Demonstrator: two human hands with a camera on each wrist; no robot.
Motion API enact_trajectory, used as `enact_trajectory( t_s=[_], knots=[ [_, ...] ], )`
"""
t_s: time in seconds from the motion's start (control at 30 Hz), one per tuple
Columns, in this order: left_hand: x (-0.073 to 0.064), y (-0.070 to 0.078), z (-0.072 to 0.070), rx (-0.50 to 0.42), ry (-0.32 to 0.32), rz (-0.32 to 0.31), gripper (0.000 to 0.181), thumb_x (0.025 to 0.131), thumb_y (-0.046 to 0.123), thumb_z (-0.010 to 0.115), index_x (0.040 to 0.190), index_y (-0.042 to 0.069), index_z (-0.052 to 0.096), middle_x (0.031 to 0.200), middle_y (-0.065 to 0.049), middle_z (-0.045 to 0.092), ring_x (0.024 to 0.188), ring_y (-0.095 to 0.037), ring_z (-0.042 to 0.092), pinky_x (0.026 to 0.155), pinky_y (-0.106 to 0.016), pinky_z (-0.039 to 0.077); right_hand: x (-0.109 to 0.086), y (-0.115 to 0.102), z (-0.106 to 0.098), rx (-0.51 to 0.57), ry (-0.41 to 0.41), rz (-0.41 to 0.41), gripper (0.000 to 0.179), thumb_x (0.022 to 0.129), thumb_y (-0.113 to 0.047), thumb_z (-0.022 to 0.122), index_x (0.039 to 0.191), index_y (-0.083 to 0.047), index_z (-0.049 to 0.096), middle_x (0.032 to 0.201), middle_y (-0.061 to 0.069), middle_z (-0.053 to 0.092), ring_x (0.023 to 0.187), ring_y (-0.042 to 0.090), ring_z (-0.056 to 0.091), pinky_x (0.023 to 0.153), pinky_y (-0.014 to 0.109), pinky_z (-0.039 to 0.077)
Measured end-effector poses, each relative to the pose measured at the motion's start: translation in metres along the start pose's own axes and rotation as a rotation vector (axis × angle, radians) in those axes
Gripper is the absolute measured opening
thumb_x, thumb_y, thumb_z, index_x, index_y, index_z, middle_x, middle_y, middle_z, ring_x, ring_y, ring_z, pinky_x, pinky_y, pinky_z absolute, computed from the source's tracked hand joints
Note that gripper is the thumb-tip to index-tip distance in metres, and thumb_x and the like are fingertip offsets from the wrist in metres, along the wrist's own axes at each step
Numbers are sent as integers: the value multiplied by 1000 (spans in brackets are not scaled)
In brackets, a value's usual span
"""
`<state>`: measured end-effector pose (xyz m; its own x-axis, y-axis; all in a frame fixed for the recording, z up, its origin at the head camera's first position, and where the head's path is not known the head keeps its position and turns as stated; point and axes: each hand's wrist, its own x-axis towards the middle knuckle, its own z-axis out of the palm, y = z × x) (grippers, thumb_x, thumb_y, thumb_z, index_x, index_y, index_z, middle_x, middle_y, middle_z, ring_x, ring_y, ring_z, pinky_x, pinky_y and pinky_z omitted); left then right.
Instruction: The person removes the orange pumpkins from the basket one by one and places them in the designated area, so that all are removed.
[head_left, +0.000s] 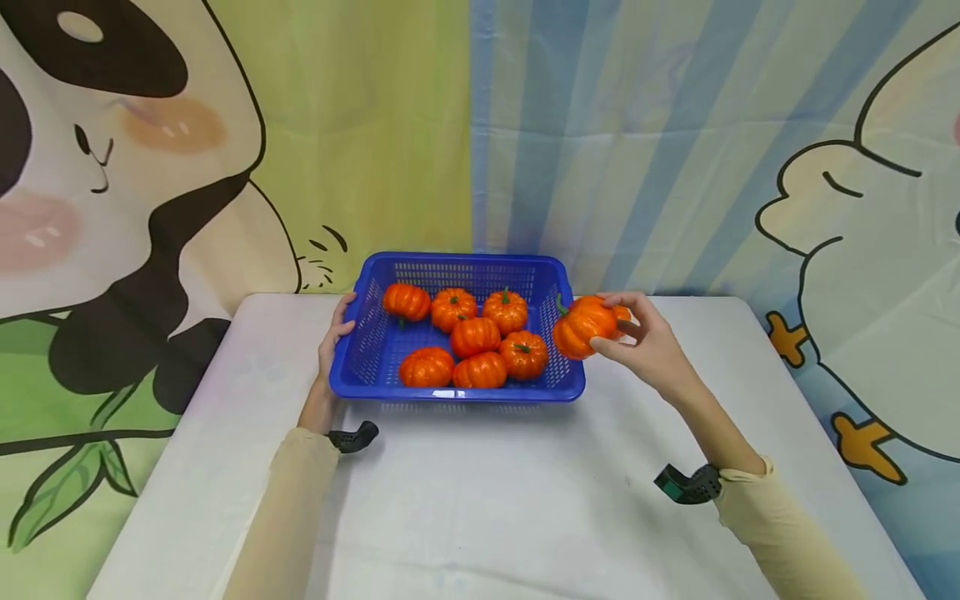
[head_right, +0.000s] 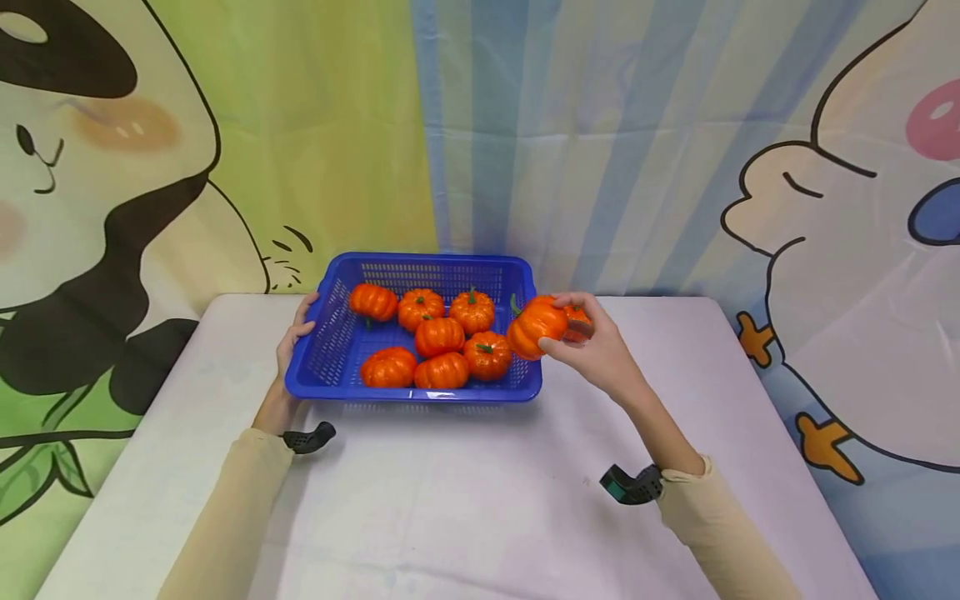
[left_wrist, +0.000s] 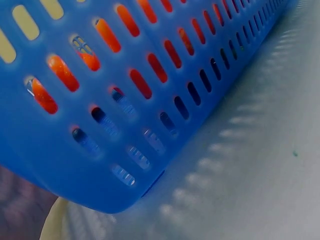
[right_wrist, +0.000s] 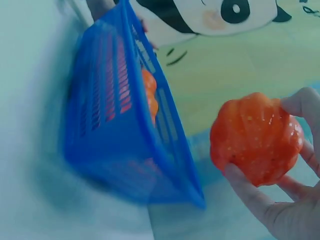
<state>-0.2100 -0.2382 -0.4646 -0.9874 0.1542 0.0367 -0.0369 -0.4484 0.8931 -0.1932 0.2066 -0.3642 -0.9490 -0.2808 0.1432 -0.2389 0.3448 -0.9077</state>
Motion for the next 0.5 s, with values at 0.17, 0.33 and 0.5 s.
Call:
enact_trajectory(
  t_s=[0.17,0.33,0.5],
  knots=[
    [1,-1,1,-13,-7,-5,56,99,12,8,152,29,10,163,-4,-1,138,-34,22,98,-30,46,-18,15,-19,-64,137,8,62,90,-13,67,142,-15,34,142,13,39,111,16,52,76,13,53],
    [1,0,1,-28,1,-3,56,99,12,7,153,27,7,164,-6,-3,137,-34,21,93,-27,48,-23,34,-33,-174,206,81,71,91,-21,66,152,-22,30,146,14,34,118,28,46,77,6,45],
    [0,0,1,-25,3,-4,56,99,12,7,153,28,6,164,-6,-3,138,-36,20,91,-26,49,-23,47,-38,-212,242,137,66,90,-25,66,148,-13,36,149,17,27,126,40,39,74,4,42]
  ],
)
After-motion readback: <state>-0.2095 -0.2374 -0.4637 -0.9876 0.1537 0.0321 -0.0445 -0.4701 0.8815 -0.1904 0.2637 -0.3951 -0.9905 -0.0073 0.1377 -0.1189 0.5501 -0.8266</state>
